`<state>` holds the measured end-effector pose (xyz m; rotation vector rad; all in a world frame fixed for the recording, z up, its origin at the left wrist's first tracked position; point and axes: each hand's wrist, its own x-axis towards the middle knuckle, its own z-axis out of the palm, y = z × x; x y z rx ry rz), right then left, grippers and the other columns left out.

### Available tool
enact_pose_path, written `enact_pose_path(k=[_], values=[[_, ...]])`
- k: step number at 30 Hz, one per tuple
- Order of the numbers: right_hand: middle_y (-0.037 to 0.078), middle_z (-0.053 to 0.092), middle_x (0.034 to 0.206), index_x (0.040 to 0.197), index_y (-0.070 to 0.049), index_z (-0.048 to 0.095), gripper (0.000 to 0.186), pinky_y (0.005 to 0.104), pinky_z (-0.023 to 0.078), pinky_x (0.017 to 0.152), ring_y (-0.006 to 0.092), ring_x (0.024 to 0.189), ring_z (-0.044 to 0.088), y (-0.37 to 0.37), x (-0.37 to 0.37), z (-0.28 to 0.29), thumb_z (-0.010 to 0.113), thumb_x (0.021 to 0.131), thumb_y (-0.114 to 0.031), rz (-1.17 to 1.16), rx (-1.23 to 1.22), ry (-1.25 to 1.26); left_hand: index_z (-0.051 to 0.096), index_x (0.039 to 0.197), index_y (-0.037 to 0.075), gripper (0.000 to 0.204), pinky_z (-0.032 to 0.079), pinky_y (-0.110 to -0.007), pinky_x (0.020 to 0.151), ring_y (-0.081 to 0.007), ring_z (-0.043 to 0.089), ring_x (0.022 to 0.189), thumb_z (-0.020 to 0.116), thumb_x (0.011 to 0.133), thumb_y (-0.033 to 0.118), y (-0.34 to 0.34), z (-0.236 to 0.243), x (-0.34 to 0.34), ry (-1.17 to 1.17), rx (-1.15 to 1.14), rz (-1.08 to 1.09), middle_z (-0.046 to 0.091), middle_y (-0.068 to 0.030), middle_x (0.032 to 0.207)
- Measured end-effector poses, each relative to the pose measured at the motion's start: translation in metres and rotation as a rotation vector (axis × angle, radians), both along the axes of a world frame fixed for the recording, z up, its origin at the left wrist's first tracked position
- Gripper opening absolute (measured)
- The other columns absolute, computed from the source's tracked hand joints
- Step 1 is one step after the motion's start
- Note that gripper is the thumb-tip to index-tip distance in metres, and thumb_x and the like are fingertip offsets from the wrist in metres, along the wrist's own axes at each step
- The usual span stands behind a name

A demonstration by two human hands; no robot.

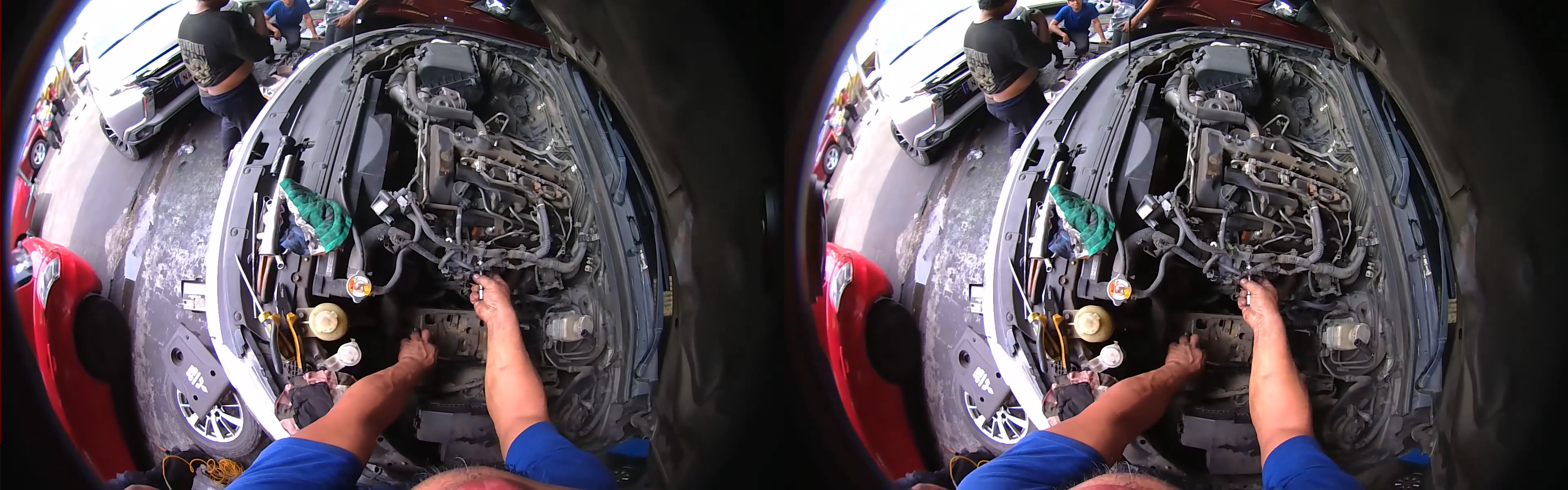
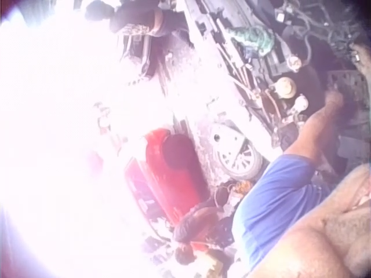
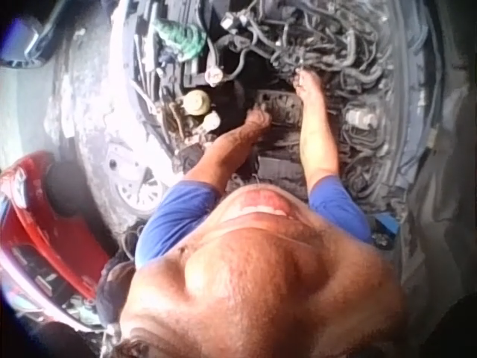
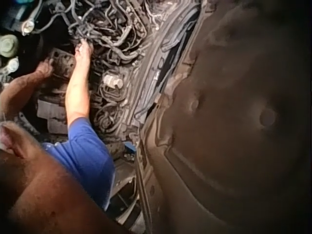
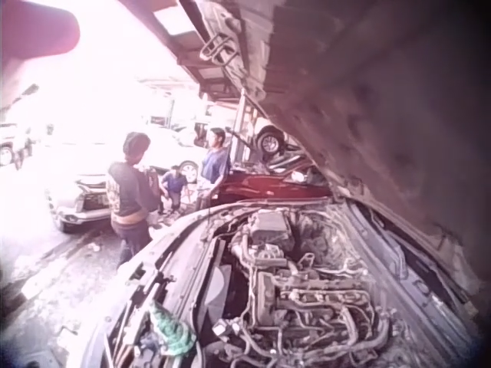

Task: Inspecting and repairing various components within a car's engine bay, including working on the throttle body.

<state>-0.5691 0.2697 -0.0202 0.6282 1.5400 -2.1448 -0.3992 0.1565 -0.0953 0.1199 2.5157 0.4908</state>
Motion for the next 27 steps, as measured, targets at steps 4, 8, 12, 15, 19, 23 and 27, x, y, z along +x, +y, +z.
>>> enact_pose_path(k=[4,8,12,15,19,23,27], values=[[0.001,0.057,0.072,0.089,-0.011,0.056,0.011,0.0282,0.039,0.046,0.0141,0.057,0.056,0.001,0.001,-0.009,0.066,0.086,-0.007,-0.042,0.110,0.006,0.070,0.110,0.016,0.028,0.051,-0.049,0.088,-0.0362,0.055,0.113,0.049,0.094,0.026,0.001,0.052,0.001,0.033,0.113,0.115,0.047,-0.0129,0.132],[0.002,0.058,0.073,0.090,-0.012,0.057,0.013,0.0294,0.040,0.046,0.0154,0.057,0.055,-0.004,0.000,-0.008,0.059,0.094,-0.023,-0.045,0.133,-0.063,0.065,0.099,0.002,0.026,0.050,-0.047,0.093,-0.0423,0.061,0.108,0.046,0.095,0.020,-0.006,0.095,0.004,-0.029,0.447,0.380,0.058,-0.0207,0.118],[0.003,0.056,0.073,0.091,-0.011,0.054,0.009,0.0253,0.034,0.042,0.0118,0.050,0.046,0.006,-0.014,-0.012,0.060,0.094,-0.017,-0.024,0.029,-0.113,0.062,0.099,0.003,0.022,0.052,-0.046,0.084,-0.0393,0.062,0.098,0.061,0.079,0.012,-0.033,0.126,0.021,0.398,0.549,0.020,0.056,-0.0176,0.107],[0.004,0.055,0.075,0.100,-0.011,0.049,0.024,0.0243,0.033,0.041,0.0117,0.050,0.045,0.003,-0.012,-0.017,0.065,0.086,-0.001,0.000,0.121,0.047,0.060,0.100,0.002,0.032,0.052,-0.043,0.081,-0.0364,0.062,0.092,0.068,0.070,0.004,-0.080,0.164,0.040,0.662,0.889,0.062,0.056,-0.0155,0.104],[0.002,0.057,0.072,0.092,-0.012,0.053,0.012,0.0295,0.042,0.046,0.0153,0.055,0.056,-0.003,-0.011,-0.020,0.062,0.094,-0.020,-0.070,0.143,-0.061,0.053,0.110,0.003,0.035,0.054,-0.040,0.084,-0.0313,0.065,0.097,0.068,0.079,-0.002,-0.148,0.210,0.072,0.782,1.458,0.351,0.058,-0.0139,0.118],[0.003,0.061,0.080,0.097,-0.012,0.057,0.020,0.0296,0.039,0.048,0.0149,0.058,0.053,0.002,-0.009,-0.022,0.056,0.098,-0.032,-0.046,0.124,-0.124,0.051,0.118,0.010,0.035,0.057,-0.039,0.080,-0.0254,0.066,0.097,0.064,0.087,0.000,-0.199,0.214,0.089,0.731,2.209,0.816,0.057,-0.0121,0.127],[0.003,0.051,0.073,0.092,-0.010,0.051,0.013,0.0254,0.034,0.042,0.0126,0.053,0.048,0.009,-0.010,-0.027,0.064,0.090,-0.011,-0.035,0.074,-0.047,0.052,0.119,0.009,0.035,0.055,-0.035,0.068,-0.0233,0.065,0.091,0.066,0.086,0.006,-0.266,0.215,0.114,0.689,2.031,1.169,0.057,-0.0143,0.128]])
